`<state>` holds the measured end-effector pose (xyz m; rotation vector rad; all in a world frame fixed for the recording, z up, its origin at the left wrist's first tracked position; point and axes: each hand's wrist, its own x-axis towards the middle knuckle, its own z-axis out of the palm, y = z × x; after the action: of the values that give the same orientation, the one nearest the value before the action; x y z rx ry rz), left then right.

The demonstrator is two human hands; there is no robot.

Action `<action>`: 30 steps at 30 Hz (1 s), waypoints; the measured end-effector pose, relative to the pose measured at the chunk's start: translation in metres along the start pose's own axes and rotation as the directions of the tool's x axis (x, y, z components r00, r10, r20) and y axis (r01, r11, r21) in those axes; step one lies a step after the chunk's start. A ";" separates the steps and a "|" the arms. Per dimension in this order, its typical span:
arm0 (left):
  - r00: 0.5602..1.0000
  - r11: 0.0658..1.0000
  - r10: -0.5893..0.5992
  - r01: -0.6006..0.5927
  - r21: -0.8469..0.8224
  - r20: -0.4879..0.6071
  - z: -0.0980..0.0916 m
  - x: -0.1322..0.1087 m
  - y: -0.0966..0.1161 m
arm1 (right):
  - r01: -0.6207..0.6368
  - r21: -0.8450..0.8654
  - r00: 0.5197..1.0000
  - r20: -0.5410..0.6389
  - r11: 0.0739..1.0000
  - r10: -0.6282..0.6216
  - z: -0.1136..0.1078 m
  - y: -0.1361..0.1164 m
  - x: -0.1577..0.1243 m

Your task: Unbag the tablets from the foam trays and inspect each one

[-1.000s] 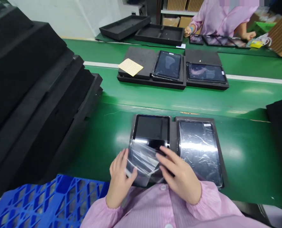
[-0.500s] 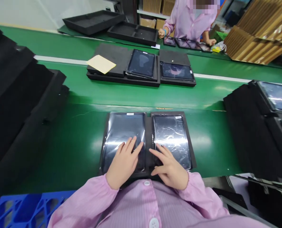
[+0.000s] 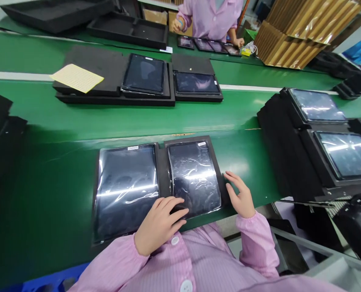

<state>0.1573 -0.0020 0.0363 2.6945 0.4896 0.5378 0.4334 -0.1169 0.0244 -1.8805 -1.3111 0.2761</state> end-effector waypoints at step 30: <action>0.911 0.872 -0.348 0.401 -0.280 0.221 -0.017 -0.010 0.000 | -0.397 0.494 0.897 0.032 0.773 0.440 0.018 -0.029 0.004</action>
<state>0.1411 -0.0010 0.0481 2.2293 0.7847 0.2531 0.4049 -0.1003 0.0343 -1.6893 -0.6535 0.6872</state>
